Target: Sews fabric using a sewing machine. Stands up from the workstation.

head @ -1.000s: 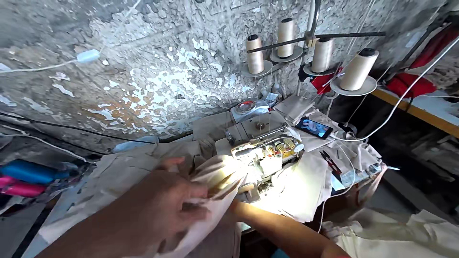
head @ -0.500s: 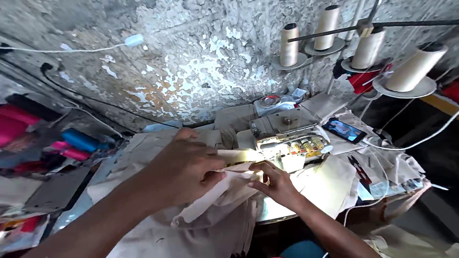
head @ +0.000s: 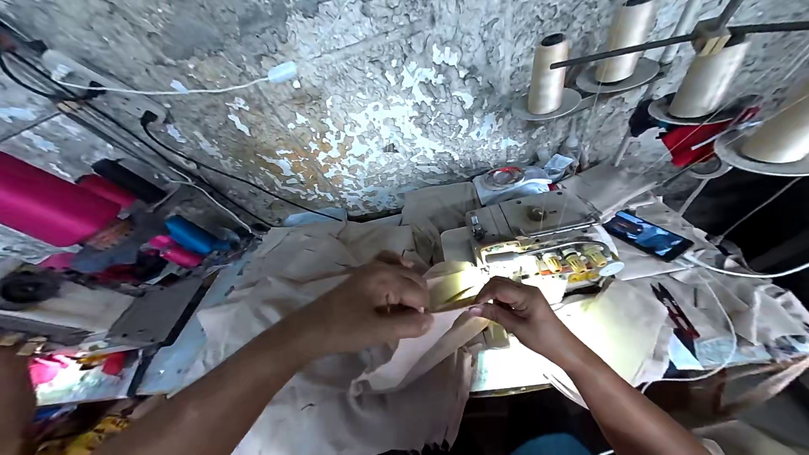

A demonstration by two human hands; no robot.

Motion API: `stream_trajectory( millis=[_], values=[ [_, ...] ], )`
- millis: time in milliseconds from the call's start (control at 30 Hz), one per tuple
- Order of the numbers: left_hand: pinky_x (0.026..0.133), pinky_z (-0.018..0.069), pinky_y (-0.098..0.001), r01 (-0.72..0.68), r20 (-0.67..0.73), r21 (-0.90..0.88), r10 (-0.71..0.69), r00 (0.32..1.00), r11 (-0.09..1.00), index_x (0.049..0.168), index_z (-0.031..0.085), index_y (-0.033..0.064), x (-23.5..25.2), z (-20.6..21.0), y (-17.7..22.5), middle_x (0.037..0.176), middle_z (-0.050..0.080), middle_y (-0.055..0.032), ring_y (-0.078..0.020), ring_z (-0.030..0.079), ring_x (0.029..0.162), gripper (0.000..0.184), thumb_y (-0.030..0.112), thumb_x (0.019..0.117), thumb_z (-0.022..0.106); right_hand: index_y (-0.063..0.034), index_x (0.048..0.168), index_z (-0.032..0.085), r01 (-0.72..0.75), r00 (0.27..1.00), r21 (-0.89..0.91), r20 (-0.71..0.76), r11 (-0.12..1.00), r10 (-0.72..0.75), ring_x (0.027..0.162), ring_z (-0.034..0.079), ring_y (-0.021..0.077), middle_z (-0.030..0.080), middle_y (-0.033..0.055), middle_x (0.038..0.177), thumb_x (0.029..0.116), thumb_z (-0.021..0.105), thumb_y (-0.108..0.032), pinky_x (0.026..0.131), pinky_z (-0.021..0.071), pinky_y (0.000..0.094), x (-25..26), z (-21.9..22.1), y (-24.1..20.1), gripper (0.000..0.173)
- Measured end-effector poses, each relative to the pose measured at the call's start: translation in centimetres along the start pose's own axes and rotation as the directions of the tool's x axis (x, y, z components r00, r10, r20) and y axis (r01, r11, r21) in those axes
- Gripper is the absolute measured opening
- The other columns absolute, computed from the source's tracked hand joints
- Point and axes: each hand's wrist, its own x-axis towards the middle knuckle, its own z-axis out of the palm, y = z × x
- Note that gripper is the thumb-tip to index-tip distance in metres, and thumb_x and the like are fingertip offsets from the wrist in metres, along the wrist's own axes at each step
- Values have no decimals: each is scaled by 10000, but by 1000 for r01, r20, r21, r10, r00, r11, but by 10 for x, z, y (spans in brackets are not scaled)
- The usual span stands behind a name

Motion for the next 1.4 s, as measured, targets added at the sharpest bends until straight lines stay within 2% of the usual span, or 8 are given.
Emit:
stream_trajectory(
  millis=[300,400,467,600,800,900,1000,1400],
  values=[
    [1058,482,-263,250,-65,-576,-349,935,778,663,682,220,-6,15,5,758,686,144,10,676,911,223,129,859,627,61,965,740,-292,942,-547,-306,785,138,669,714,383,717,215,814,933,652,-154,591,572,546,-63,20,34,235],
    [1062,477,-267,220,-76,-584,-323,943,782,680,692,219,-1,19,6,760,685,143,19,671,900,207,145,866,639,11,963,736,-275,936,-476,65,835,345,783,728,364,721,193,868,968,664,-306,693,584,567,-61,38,19,325],
    [1066,473,-265,184,-76,-528,-262,962,829,685,670,188,7,22,13,728,658,132,29,660,866,200,146,877,632,20,1170,698,-335,723,-492,413,803,555,1103,661,449,693,261,1151,1018,611,-329,926,495,655,-28,52,8,391],
    [1074,397,-289,-32,15,-305,38,999,952,713,572,68,17,24,27,647,524,33,11,547,688,315,188,1004,557,100,1220,670,-263,919,-180,252,948,303,1173,660,362,693,267,1208,951,691,-208,1057,485,487,-8,109,43,410],
    [1028,413,-437,29,206,185,-67,976,982,669,592,169,-5,1,32,566,502,60,-42,524,561,387,347,1009,545,34,1287,649,-439,690,-347,460,828,559,1233,601,443,629,284,1309,1022,580,-188,1049,449,620,-41,91,40,352],
    [1016,421,-438,15,160,303,-67,985,953,713,627,201,-18,-5,22,619,567,78,-35,573,609,364,384,1009,519,22,1052,752,-291,953,-324,-12,900,304,908,738,340,741,203,1005,959,626,-120,830,597,510,-72,59,47,212],
    [1000,437,-452,-62,138,389,9,990,919,749,642,208,-17,-4,19,656,597,57,-79,607,638,397,464,1014,495,14,1009,748,-225,959,-375,-250,899,135,656,685,247,728,147,835,953,667,-216,636,580,418,-56,21,37,250],
    [913,408,-682,12,278,433,-146,950,902,798,667,27,-7,-9,25,816,691,-180,-367,683,755,441,359,1043,511,54,969,725,63,966,98,242,993,-85,739,636,175,715,172,943,959,702,-155,674,519,308,-6,1,3,210]
  ],
)
